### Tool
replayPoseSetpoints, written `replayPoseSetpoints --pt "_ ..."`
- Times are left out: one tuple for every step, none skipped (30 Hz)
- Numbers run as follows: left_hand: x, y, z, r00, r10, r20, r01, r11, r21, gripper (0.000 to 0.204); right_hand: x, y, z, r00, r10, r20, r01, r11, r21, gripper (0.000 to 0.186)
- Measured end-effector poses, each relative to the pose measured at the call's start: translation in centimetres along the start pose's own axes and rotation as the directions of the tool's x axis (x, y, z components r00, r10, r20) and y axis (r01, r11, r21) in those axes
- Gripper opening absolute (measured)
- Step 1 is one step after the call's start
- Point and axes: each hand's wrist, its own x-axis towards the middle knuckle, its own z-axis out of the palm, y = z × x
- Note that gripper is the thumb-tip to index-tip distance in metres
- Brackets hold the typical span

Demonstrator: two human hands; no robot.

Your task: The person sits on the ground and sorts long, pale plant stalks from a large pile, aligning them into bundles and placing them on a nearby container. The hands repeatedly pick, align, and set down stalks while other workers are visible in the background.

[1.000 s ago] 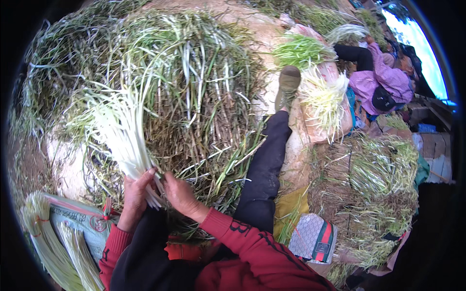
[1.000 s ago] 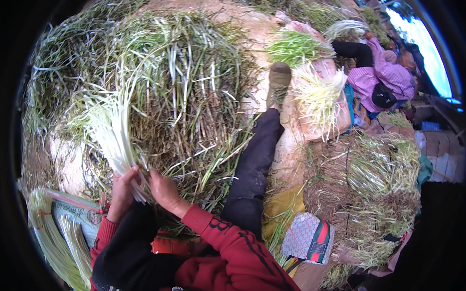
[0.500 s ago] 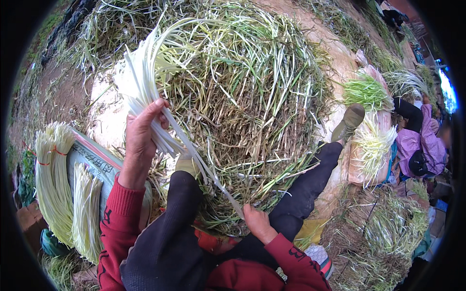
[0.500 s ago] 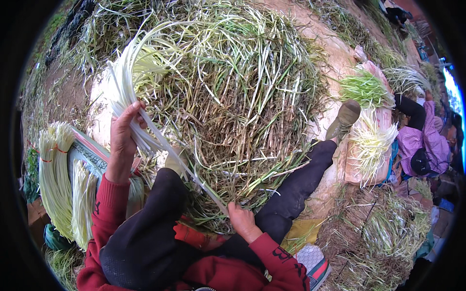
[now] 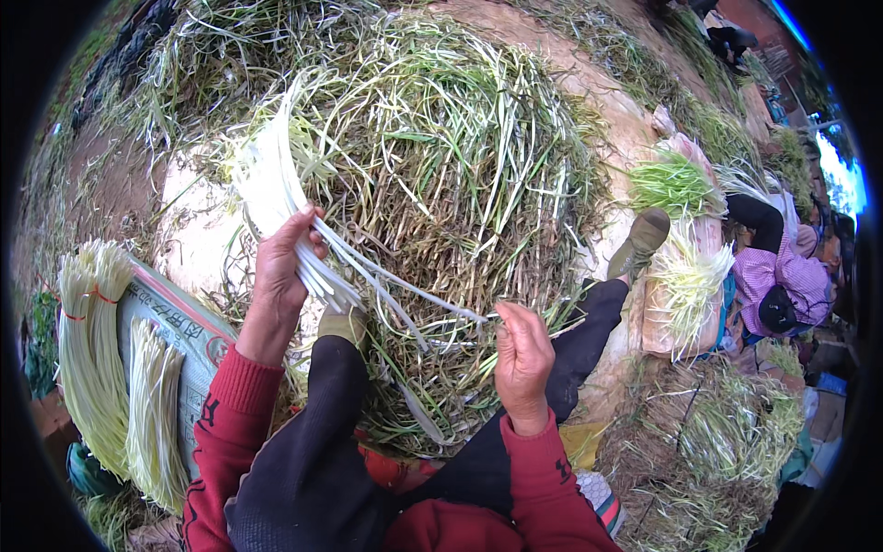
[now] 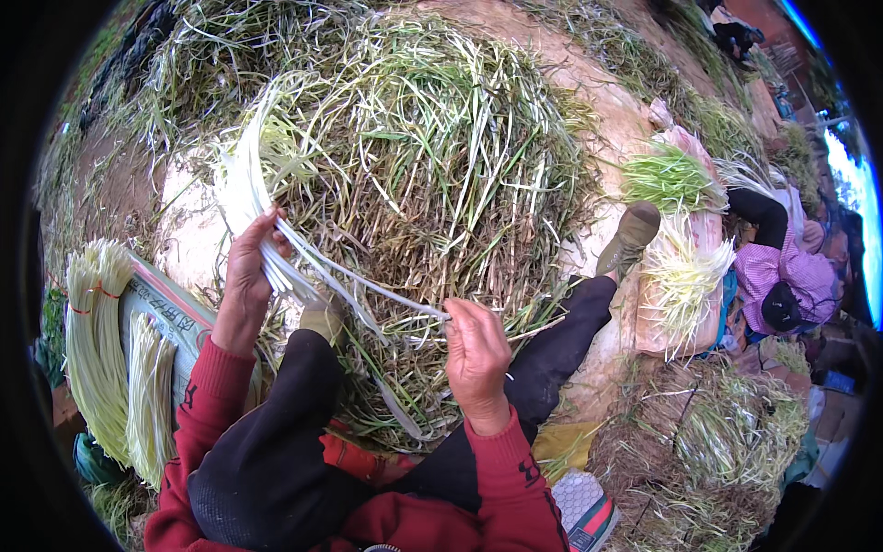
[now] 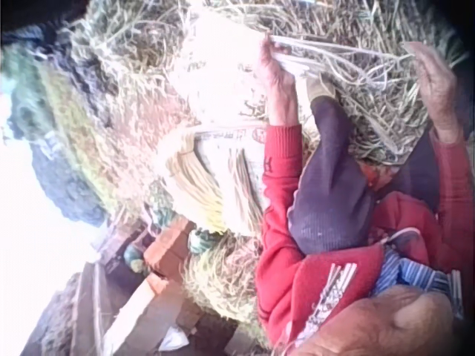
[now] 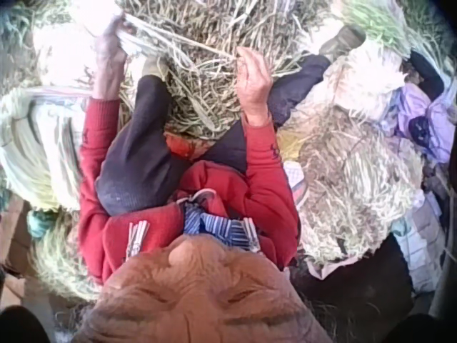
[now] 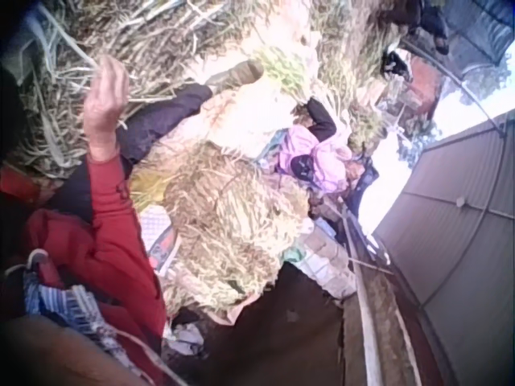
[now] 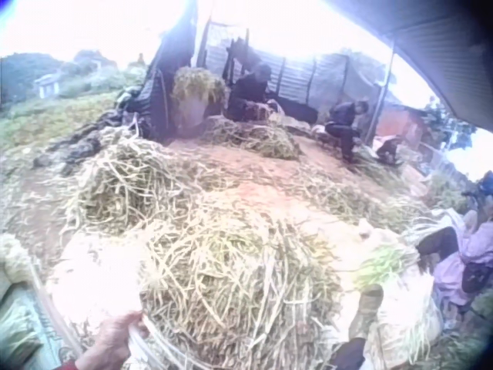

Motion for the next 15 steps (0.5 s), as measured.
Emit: replayPoseSetpoints --pt "-0.1 -0.1 -0.1 1.0 0.012 -0.008 -0.012 1.0 0.004 0.015 0.8 -0.5 1.7 0.997 -0.074 0.028 0.072 0.994 0.086 0.028" --pt "-0.2 -0.3 0.3 1.0 0.0 -0.021 0.001 1.0 0.028 0.015 1.4 -0.9 2.7 0.991 -0.075 0.111 0.057 0.986 0.157 0.043" --pt "-0.3 -0.5 0.7 1.0 -0.002 -0.015 0.002 1.0 0.019 0.015 1.2 -0.8 4.2 0.979 0.004 0.204 -0.053 0.97 0.238 0.059" --pt "-0.4 -0.4 1.0 1.0 0.005 -0.012 -0.005 1.0 0.013 0.016 0.9 -0.6 5.7 0.962 0.011 0.275 -0.088 0.959 0.269 0.066" --pt "-0.5 -0.3 1.1 1.0 0.013 -0.014 -0.013 1.0 0.005 0.016 0.4 -0.5 6.7 0.952 -0.018 0.304 -0.056 0.97 0.235 0.065" --pt "-0.6 -0.1 1.4 1.0 0.027 -0.003 -0.027 0.999 0.021 0.017 -0.1 -0.7 7.1 0.921 0.041 0.388 -0.138 0.965 0.225 0.063" --pt "-0.6 0.3 1.4 1.0 0.019 -0.002 -0.019 0.999 0.038 0.017 -0.7 -1.1 7.4 0.876 0.094 0.472 -0.216 0.953 0.212 0.061" --pt "-0.4 0.2 1.2 1.0 0.004 0.001 -0.004 0.999 0.054 0.017 -1.8 -1.1 8.1 0.827 0.18 0.532 -0.364 0.893 0.264 0.054" --pt "-0.3 0.1 1.1 1.0 -0.012 0.005 0.011 0.998 0.07 0.018 -2.7 -1.3 8.4 0.83 0.188 0.525 -0.392 0.866 0.311 0.045" --pt "-0.2 0.1 0.8 0.999 -0.03 0.021 0.028 0.993 0.113 0.018 -3.8 -1.5 8.9 0.771 0.228 0.595 -0.52 0.764 0.381 0.04" --pt "-0.5 -0.2 1.5 1.0 -0.001 0.027 -0.001 0.995 0.099 0.02 -4.7 -1.7 8.9 0.706 0.256 0.66 -0.634 0.644 0.428 0.034" --pt "-0.7 -0.5 1.7 0.999 -0.019 0.025 0.016 0.993 0.113 0.021 -5.2 -1.8 8.6 0.641 0.242 0.728 -0.712 0.54 0.449 0.032" --pt "-0.8 -0.5 1.8 0.999 -0.034 0.023 0.031 0.991 0.128 0.022 -5.6 -1.9 8.4 0.576 0.212 0.79 -0.781 0.428 0.455 0.03" --pt "-0.5 -0.5 1.4 0.999 -0.024 0.023 0.019 0.985 0.171 0.021 -5.8 -2.0 8.2 0.51 0.171 0.843 -0.84 0.311 0.445 0.029" --pt "0.1 -0.6 0.8 1.0 -0.014 0.023 0.009 0.977 0.214 0.021 -5.7 -1.9 7.5 0.543 0.213 0.812 -0.836 0.226 0.5 0.028"
